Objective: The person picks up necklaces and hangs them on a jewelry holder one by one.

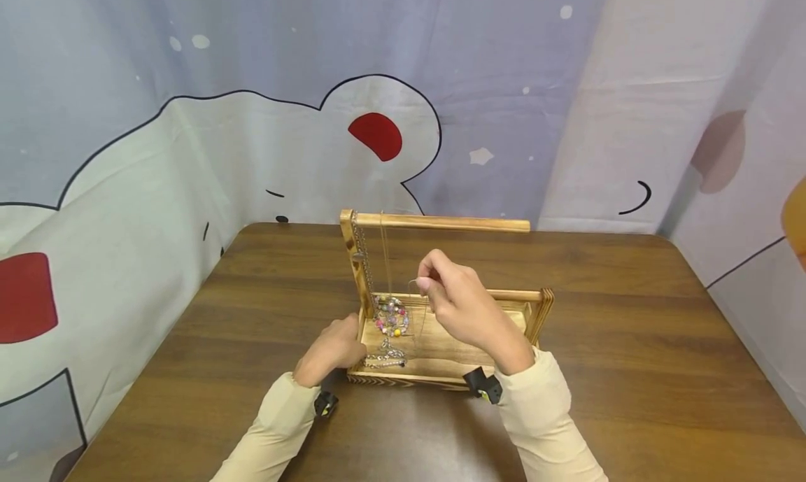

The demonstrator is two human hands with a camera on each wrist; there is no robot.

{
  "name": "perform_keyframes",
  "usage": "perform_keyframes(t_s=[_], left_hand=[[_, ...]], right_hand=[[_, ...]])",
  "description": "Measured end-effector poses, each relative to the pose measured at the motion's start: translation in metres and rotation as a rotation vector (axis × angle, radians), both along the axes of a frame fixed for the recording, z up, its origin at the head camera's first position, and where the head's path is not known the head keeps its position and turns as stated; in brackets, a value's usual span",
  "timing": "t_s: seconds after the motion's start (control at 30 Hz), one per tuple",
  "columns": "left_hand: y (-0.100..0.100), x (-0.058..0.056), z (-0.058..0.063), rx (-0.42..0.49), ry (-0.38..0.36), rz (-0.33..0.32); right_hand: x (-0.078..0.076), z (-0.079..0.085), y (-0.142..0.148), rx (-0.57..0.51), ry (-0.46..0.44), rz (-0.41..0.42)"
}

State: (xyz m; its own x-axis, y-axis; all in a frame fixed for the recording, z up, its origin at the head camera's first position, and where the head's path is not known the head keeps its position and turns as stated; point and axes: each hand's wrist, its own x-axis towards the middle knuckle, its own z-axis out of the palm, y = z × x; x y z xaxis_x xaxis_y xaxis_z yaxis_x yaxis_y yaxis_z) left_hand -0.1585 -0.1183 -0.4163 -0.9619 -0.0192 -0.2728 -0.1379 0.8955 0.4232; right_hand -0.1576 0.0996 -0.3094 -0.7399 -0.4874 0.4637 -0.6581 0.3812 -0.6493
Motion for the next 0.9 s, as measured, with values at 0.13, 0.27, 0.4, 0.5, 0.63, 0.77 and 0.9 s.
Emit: perform_keyframes(t_s=[0.13, 0.27, 0.4, 0.5, 0.63, 0.77, 0.9], left_hand=[[0.000, 0.000, 0.000, -0.001, -0.004, 0.000], [0.000, 0.000, 0.001, 0.003, -0.003, 0.001], [0.000, 0.001, 0.001, 0.003, 0.001, 0.001], [0.000, 0.000, 0.001, -0.002, -0.001, -0.003], [0.000, 0.000, 0.001, -0.008, -0.003, -0.006], [0.000, 0.000, 0.001, -0.011, 0.002, -0.004], [0.000, 0.000, 0.000, -0.007, 0.001, -0.004]], right_hand=[[-0.005, 0.002, 0.000, -0.022, 0.044, -0.013], [-0.010, 0.005, -0.001, -0.018, 0.082, -0.019], [-0.013, 0.014, -0.001, 0.014, 0.135, -0.040], [-0.016, 0.020, -0.002, 0.039, 0.182, -0.057], [-0.020, 0.025, -0.002, 0.057, 0.225, -0.082], [-0.024, 0.027, -0.004, 0.044, 0.268, -0.100], [-0.029, 0.028, -0.006, 0.014, 0.315, -0.108]])
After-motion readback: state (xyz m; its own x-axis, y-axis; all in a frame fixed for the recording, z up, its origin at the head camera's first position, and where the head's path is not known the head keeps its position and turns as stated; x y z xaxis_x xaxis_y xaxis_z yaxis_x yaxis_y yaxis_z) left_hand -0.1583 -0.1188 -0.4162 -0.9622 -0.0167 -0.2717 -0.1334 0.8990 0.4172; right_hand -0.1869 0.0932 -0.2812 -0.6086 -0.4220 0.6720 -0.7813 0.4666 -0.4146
